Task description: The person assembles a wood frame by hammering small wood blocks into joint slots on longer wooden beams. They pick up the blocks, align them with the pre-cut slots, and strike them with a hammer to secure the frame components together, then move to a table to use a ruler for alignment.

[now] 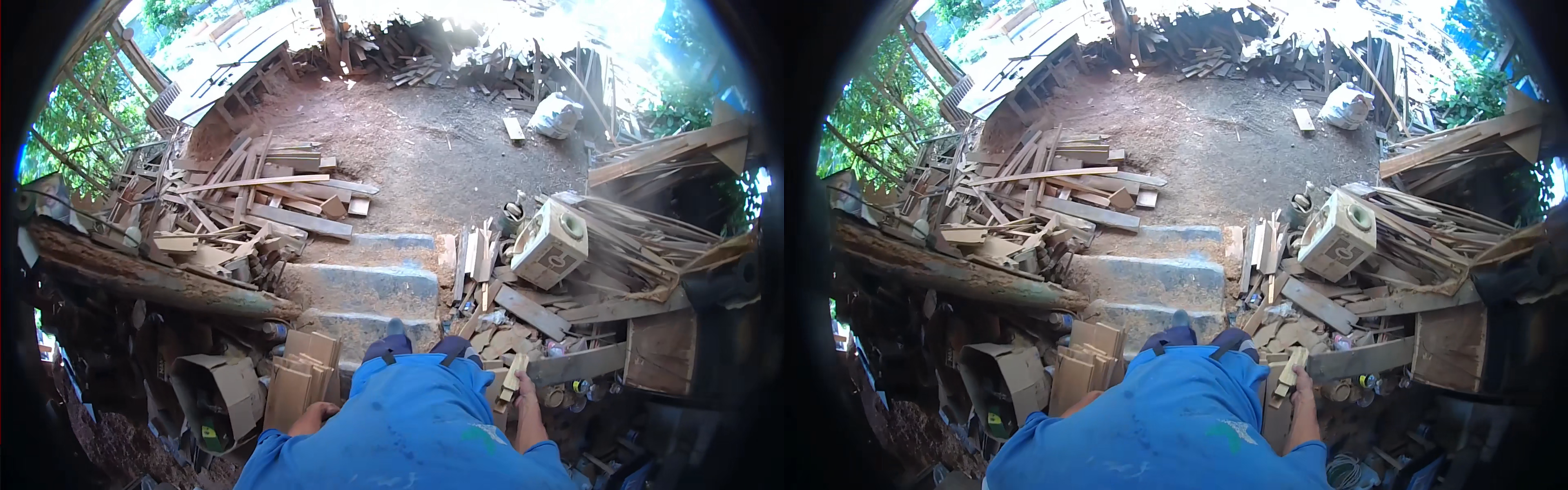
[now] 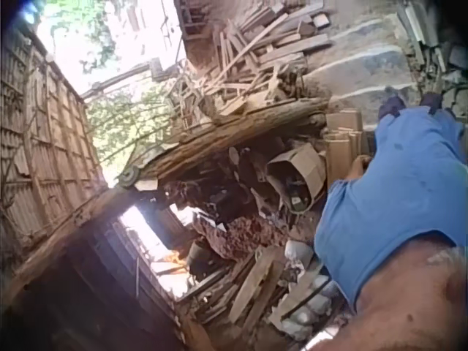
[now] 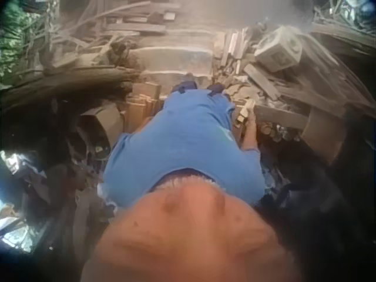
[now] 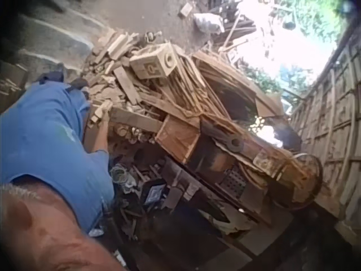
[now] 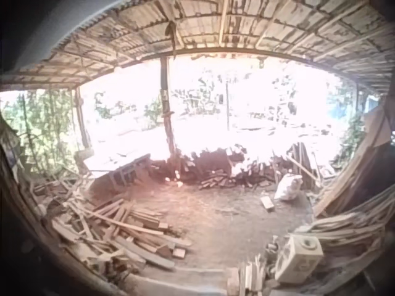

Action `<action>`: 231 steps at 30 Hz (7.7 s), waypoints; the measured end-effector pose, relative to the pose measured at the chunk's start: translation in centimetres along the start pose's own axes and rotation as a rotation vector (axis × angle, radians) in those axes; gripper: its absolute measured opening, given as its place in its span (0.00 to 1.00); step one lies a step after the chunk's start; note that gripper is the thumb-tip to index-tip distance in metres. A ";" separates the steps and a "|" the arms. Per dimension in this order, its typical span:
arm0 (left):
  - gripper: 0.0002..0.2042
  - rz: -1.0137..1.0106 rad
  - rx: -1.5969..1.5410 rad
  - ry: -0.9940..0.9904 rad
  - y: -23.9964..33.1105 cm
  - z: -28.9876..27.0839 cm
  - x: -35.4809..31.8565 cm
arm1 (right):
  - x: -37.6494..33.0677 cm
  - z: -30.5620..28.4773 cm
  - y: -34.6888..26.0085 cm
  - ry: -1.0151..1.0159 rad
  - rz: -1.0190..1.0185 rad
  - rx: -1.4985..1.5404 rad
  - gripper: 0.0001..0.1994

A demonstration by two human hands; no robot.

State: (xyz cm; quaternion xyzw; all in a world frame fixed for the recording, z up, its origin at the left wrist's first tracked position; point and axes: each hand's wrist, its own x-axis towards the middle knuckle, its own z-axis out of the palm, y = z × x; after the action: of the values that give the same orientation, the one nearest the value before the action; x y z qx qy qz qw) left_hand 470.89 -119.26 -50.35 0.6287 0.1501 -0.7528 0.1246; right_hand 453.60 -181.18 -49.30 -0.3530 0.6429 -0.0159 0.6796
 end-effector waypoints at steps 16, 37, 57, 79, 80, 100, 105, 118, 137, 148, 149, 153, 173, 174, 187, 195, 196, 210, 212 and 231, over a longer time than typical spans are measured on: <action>0.41 0.161 0.526 0.464 42.6 -40.8 2.3 | 32.7 33.2 -24.3 -0.225 -0.421 -0.046 0.22; 0.53 0.114 -0.112 0.245 71.2 -101.1 19.1 | 63.3 92.7 -51.5 -0.001 -0.157 -0.531 0.25; 0.43 0.709 -1.264 0.923 88.8 -161.3 -12.4 | 63.4 213.4 -85.6 -0.900 -0.040 -0.511 0.23; 0.59 0.227 -0.920 1.432 81.4 -247.0 -28.6 | 41.5 289.6 -69.7 -0.914 -0.147 -0.533 0.14; 0.59 0.158 -0.938 1.411 79.3 -248.2 -26.7 | 37.7 288.8 -66.6 -0.926 -0.259 -0.595 0.20; 0.31 -0.226 -0.220 1.676 37.3 -267.1 -28.3 | 23.5 306.4 -36.0 -1.140 -1.676 -1.504 0.23; 0.23 -0.074 0.005 1.505 32.1 -273.4 -25.5 | 26.8 308.5 -33.8 -0.959 -1.659 -1.474 0.15; 0.25 -0.191 -0.454 1.324 32.0 -278.5 -26.1 | 25.2 308.7 -33.4 -0.920 -1.592 -1.715 0.06; 0.26 0.000 -0.987 1.124 30.3 -277.5 -26.8 | 25.4 308.6 -33.7 -0.959 -1.531 -1.735 0.05; 0.17 0.123 -1.011 1.178 29.5 -276.3 -26.0 | 25.3 308.5 -34.3 -0.958 -1.527 -1.706 0.08; 0.18 0.128 -1.017 1.208 29.6 -276.2 -26.1 | 25.3 308.5 -34.3 -0.950 -1.532 -1.704 0.08; 0.24 0.105 -1.002 1.202 29.4 -275.9 -26.2 | 25.3 308.6 -34.3 -0.961 -1.522 -1.691 0.09; 0.25 0.177 -0.352 1.338 30.6 -275.4 -28.0 | 25.3 308.8 -35.1 -1.012 -1.420 -1.668 0.09; 0.25 0.175 -0.350 1.341 30.6 -275.5 -28.1 | 25.3 308.8 -35.0 -1.014 -1.422 -1.663 0.09; 0.19 0.103 -0.369 1.358 28.4 -276.0 -25.4 | 26.0 309.1 -34.7 -1.069 -1.399 -1.616 0.10; 0.18 0.208 -0.378 1.440 27.8 -274.8 -24.5 | 25.5 309.0 -35.0 -1.069 -1.382 -1.610 0.09; 0.18 0.203 -0.372 1.460 28.1 -274.7 -24.4 | 25.5 309.0 -35.0 -1.076 -1.378 -1.608 0.09; 0.17 -0.335 -0.386 1.546 29.7 -277.1 -22.4 | 25.9 309.3 -34.9 -1.064 -1.398 -1.634 0.09; 0.18 -0.405 -0.482 1.380 28.9 -278.6 -23.2 | 25.6 309.2 -34.6 -1.088 -1.366 -1.646 0.09; 0.30 -0.211 -0.843 1.051 32.6 -277.2 -30.1 | 26.1 309.6 -35.4 -1.100 -1.296 -1.559 0.10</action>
State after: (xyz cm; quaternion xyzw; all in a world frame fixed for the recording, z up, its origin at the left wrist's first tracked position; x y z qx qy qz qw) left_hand 740.50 -43.33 -68.55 0.7906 0.5316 -0.2325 0.1955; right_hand 747.41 -77.93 -77.57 -0.9001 -0.2069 0.1957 0.3296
